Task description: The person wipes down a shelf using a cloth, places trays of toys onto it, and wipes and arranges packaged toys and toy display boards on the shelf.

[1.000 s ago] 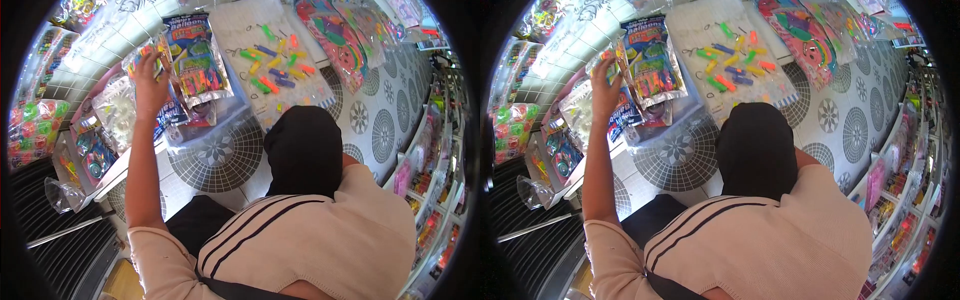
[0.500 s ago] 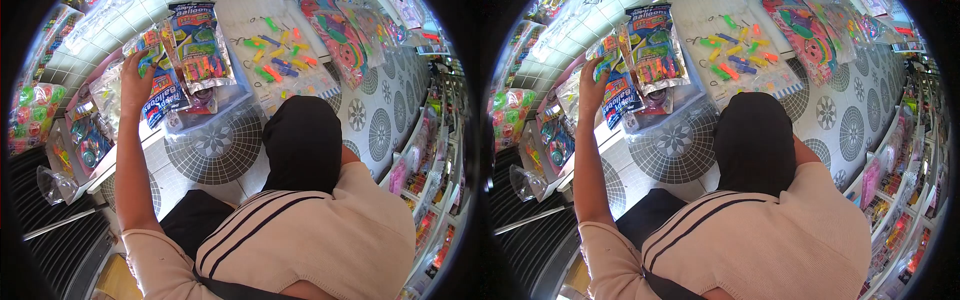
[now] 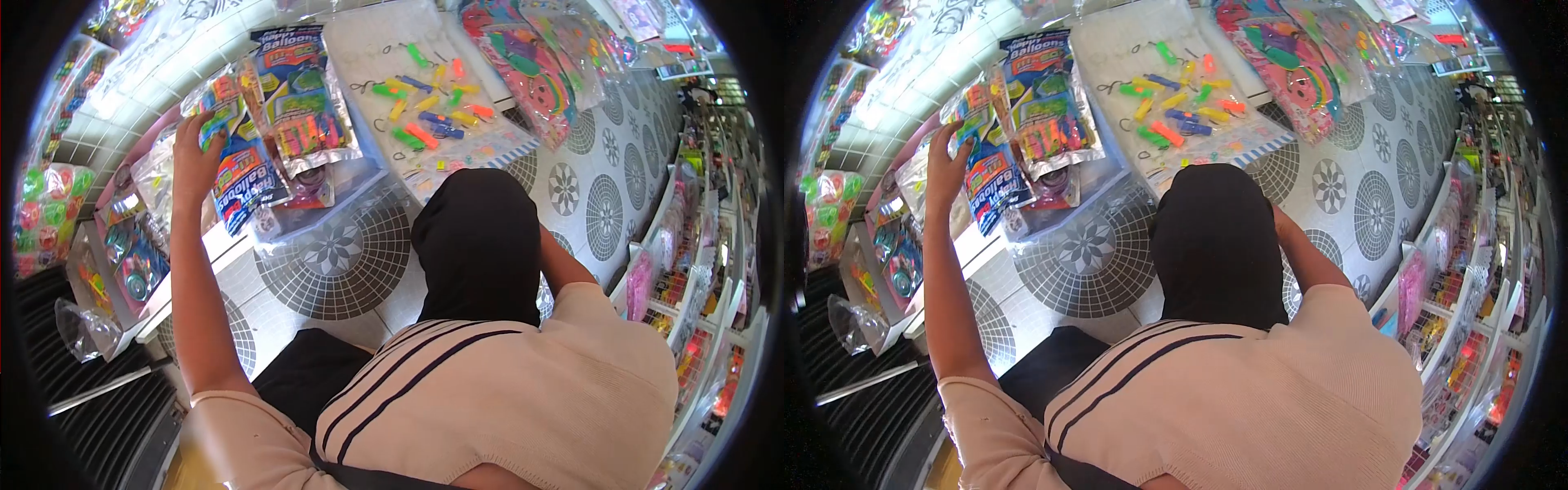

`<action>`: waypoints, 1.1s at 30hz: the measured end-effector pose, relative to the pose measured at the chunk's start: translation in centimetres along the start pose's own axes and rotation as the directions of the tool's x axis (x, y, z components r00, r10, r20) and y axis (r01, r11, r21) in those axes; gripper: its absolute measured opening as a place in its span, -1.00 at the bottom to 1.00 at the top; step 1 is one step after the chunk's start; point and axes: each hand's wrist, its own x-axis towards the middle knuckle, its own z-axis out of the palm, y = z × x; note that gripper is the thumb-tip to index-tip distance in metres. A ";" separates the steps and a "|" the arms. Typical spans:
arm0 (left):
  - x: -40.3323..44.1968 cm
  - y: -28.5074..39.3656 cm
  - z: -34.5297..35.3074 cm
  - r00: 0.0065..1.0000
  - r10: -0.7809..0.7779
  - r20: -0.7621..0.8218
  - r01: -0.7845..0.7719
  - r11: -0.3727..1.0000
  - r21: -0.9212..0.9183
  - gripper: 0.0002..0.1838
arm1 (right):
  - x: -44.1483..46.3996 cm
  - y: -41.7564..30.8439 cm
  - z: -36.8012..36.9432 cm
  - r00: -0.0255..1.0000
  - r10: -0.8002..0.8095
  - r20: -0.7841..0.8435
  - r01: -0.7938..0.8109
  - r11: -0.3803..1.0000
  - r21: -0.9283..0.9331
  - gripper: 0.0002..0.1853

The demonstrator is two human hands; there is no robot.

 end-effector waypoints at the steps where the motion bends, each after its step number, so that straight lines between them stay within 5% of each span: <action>1: 0.1 0.0 0.0 1.000 0.005 -0.001 -0.005 1.000 -0.005 -0.60 | 1.0 -0.7 0.5 0.999 -0.038 0.017 0.038 0.999 -0.026 -0.50; 6: 0.6 0.2 0.0 1.000 0.018 -0.018 -0.018 1.000 0.025 -0.61 | 10.5 -3.2 3.5 0.889 -0.444 0.112 0.457 0.849 -0.265 -0.50; 8: 0.6 0.6 -0.2 1.000 0.011 -0.017 -0.011 1.000 -0.002 -0.61 | 17.2 -2.8 4.4 0.590 -0.773 0.232 0.711 0.362 -0.603 -0.51; 9: 0.7 0.7 -0.3 1.000 0.010 -0.019 -0.010 1.000 -0.015 -0.61 | 14.1 -7.4 6.2 0.842 -0.536 0.061 0.532 0.806 -0.258 -0.53; 10: 0.8 0.6 -0.4 1.000 0.014 -0.022 -0.014 1.000 -0.005 -0.62 | 10.4 -13.2 8.3 0.983 -0.179 0.051 0.168 0.971 0.173 -0.54; 13: 0.8 0.0 -0.1 0.999 0.034 -0.026 -0.033 0.999 0.039 -0.62 | 13.0 -16.1 9.2 0.991 -0.057 -0.124 0.069 0.994 0.091 -0.54; 16: 0.8 0.1 0.2 1.000 -0.006 0.009 0.006 1.000 0.024 -0.62 | 13.6 -15.2 9.0 0.972 -0.161 -0.171 0.156 0.987 -0.038 -0.58; 19: 1.0 0.4 0.3 1.000 0.009 -0.005 -0.009 0.999 0.043 -0.62 | 10.6 -13.0 8.9 0.963 -0.244 -0.113 0.257 0.959 0.118 -0.58; 22: 1.3 0.6 0.1 1.000 0.018 0.003 -0.018 0.999 0.034 -0.62 | 9.9 -10.2 8.4 0.967 -0.244 -0.072 0.248 0.966 0.069 -0.56; 23: 1.3 0.7 0.2 1.000 0.015 0.008 -0.016 0.999 0.028 -0.62 | 14.3 -4.7 8.5 0.904 -0.413 -0.109 0.427 0.888 0.172 -0.66; 28: 1.0 0.1 -0.1 1.000 0.028 0.011 -0.028 0.999 0.025 -0.62 | 13.1 -2.7 6.1 0.881 -0.437 0.182 0.466 0.866 -0.179 -0.71; 33: 1.2 -1.1 -0.5 0.999 0.015 0.046 -0.016 1.000 0.021 -0.60 | 3.4 -10.0 -0.5 0.930 0.079 0.360 0.124 0.852 -0.508 -0.77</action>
